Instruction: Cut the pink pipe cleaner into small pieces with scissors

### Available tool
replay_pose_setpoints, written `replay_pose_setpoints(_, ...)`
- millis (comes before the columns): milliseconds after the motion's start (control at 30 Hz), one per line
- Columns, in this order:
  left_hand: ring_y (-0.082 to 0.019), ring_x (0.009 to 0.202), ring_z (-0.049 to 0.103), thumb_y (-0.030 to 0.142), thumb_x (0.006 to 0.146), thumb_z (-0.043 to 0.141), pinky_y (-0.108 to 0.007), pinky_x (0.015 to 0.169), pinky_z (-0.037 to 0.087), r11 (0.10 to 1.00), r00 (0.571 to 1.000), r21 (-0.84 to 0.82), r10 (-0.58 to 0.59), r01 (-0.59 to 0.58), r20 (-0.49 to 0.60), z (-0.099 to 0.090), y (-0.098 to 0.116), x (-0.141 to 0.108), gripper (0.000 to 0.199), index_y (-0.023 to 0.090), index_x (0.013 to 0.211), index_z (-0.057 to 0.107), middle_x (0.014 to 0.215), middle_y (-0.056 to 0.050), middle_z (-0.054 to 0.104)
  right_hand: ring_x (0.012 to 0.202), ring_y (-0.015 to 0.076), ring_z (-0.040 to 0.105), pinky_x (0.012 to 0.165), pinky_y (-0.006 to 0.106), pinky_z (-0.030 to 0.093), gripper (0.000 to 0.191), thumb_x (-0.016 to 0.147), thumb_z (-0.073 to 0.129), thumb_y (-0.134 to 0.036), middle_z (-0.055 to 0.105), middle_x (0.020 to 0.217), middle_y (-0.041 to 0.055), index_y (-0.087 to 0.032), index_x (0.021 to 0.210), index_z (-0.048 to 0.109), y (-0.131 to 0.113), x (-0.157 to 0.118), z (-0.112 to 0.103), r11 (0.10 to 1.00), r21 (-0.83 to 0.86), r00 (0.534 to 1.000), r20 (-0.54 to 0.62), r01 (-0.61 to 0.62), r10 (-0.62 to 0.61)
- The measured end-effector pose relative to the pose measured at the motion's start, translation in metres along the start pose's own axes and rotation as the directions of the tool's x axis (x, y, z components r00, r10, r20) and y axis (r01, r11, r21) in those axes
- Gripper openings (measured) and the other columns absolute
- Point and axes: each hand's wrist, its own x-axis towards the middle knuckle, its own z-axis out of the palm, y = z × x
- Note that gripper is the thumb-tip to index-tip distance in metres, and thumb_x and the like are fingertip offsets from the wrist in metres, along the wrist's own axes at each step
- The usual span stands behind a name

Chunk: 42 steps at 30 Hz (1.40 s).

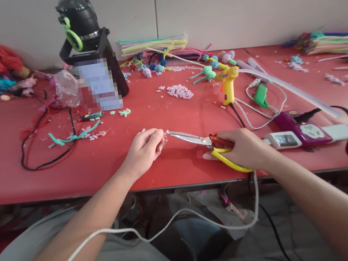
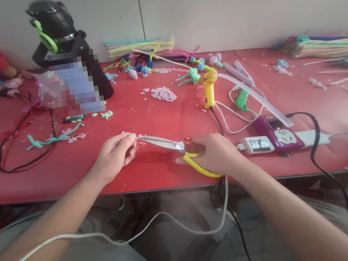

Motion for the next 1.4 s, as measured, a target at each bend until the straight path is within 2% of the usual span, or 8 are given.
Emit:
replay_pose_setpoints(533,-0.006,0.046,0.039,0.033,0.097,0.046,-0.02,0.043,0.031,0.999,1.0,0.042,0.003,-0.002,-0.007,0.0001,-0.0006,-0.0001,0.033,0.018,0.068,0.046,0.06,0.004,0.043,0.057,0.0126,0.032,0.05,0.026,0.026,0.072,0.059,0.06,-0.09,0.037,0.057,-0.0028,-0.022,0.058,0.037,-0.0039,0.0033,-0.0005,1.0,-0.018,1.0,-0.014,-0.022,0.022)
replay_pose_setpoints(933,-0.006,0.048,0.037,0.032,0.096,0.046,-0.02,0.044,0.027,1.0,0.999,0.021,-0.002,0.003,-0.039,0.0029,0.0028,-0.0009,0.034,0.018,0.065,0.043,0.059,0.004,0.04,0.058,0.0115,0.03,0.05,0.025,0.025,0.066,0.064,0.067,-0.08,0.035,0.057,-0.0049,-0.022,0.062,0.036,0.0023,0.0006,0.0007,0.999,0.001,0.999,-0.005,0.033,-0.033)
replay_pose_setpoints(1400,-0.007,0.048,0.038,0.037,0.096,0.047,-0.02,0.044,0.029,0.999,0.999,0.041,0.007,-0.006,-0.036,0.0013,-0.0005,-0.0004,0.036,0.018,0.066,0.045,0.058,0.004,0.041,0.055,0.0111,0.032,0.048,0.025,0.024,0.067,0.063,0.064,-0.084,0.038,0.056,-0.0035,-0.022,0.06,0.039,0.0007,0.0019,0.0007,0.999,-0.025,0.999,-0.02,0.038,-0.038)
